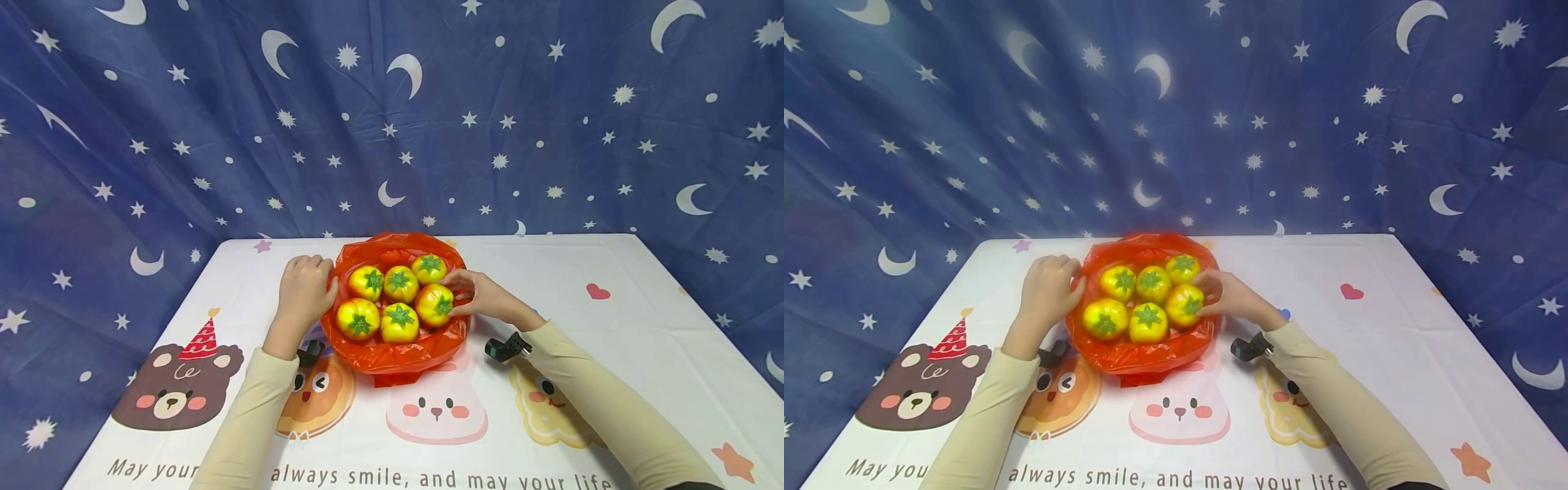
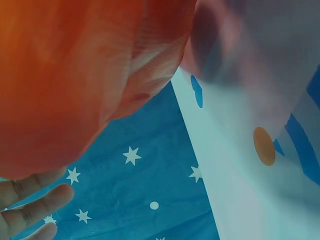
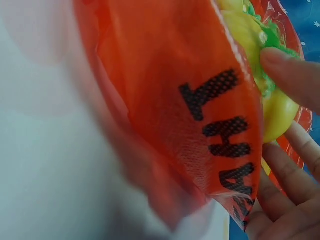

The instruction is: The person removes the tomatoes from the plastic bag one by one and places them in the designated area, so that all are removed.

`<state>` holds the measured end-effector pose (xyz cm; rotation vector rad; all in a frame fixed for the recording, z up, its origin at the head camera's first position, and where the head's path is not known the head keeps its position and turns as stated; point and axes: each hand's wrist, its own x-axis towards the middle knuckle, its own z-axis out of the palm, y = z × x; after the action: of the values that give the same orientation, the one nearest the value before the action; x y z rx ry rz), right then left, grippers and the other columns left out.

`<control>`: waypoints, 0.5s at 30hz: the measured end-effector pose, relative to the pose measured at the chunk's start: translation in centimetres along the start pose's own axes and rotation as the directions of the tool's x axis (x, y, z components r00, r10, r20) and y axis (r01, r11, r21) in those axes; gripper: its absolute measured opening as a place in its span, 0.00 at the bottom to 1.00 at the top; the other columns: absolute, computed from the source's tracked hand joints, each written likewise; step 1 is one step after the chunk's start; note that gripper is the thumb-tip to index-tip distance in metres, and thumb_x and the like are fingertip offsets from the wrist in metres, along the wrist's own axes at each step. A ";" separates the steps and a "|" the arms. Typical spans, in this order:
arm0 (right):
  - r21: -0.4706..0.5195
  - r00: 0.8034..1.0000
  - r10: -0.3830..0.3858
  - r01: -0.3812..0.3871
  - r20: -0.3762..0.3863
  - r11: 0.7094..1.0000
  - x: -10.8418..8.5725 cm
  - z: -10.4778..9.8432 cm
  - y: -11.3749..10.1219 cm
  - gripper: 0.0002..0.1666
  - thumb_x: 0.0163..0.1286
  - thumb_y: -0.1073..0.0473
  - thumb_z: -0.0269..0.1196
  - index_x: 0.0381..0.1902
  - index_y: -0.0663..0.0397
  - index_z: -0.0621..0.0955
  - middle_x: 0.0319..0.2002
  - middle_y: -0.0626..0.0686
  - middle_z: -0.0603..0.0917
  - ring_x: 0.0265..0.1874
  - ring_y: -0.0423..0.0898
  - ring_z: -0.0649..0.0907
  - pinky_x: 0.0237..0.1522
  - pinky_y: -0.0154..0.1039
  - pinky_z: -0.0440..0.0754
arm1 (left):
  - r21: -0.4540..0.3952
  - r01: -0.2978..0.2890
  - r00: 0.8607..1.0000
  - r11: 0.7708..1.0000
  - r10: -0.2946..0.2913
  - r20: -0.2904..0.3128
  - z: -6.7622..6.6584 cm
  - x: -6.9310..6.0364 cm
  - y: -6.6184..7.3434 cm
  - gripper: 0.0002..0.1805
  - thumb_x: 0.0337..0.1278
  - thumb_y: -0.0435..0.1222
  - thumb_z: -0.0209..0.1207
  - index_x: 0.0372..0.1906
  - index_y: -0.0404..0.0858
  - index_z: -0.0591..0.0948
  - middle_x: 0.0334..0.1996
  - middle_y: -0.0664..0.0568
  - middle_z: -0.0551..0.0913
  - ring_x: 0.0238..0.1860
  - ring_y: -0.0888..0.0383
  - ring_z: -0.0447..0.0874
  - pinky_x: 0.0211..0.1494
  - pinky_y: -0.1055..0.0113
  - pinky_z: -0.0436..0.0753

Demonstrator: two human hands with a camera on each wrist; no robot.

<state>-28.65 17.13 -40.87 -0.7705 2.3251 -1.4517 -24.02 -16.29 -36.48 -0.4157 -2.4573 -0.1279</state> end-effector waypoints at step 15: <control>-0.144 0.999 -0.048 0.048 0.003 0.988 -0.1 0.0 0.2 0.25 0.58 0.61 0.67 0.54 0.58 0.76 0.49 0.60 0.82 0.52 0.55 0.79 0.54 0.49 0.76 | -0.006 0.008 1.000 1.000 -0.008 0.016 -0.1 -0.1 -0.1 0.07 0.48 0.35 0.61 0.27 0.33 0.80 0.25 0.42 0.82 0.32 0.44 0.79 0.52 0.51 0.76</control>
<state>-28.64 17.24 -41.05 -0.8698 2.4488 -1.3140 -23.89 -16.40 -36.47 -0.4107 -2.4748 -0.1364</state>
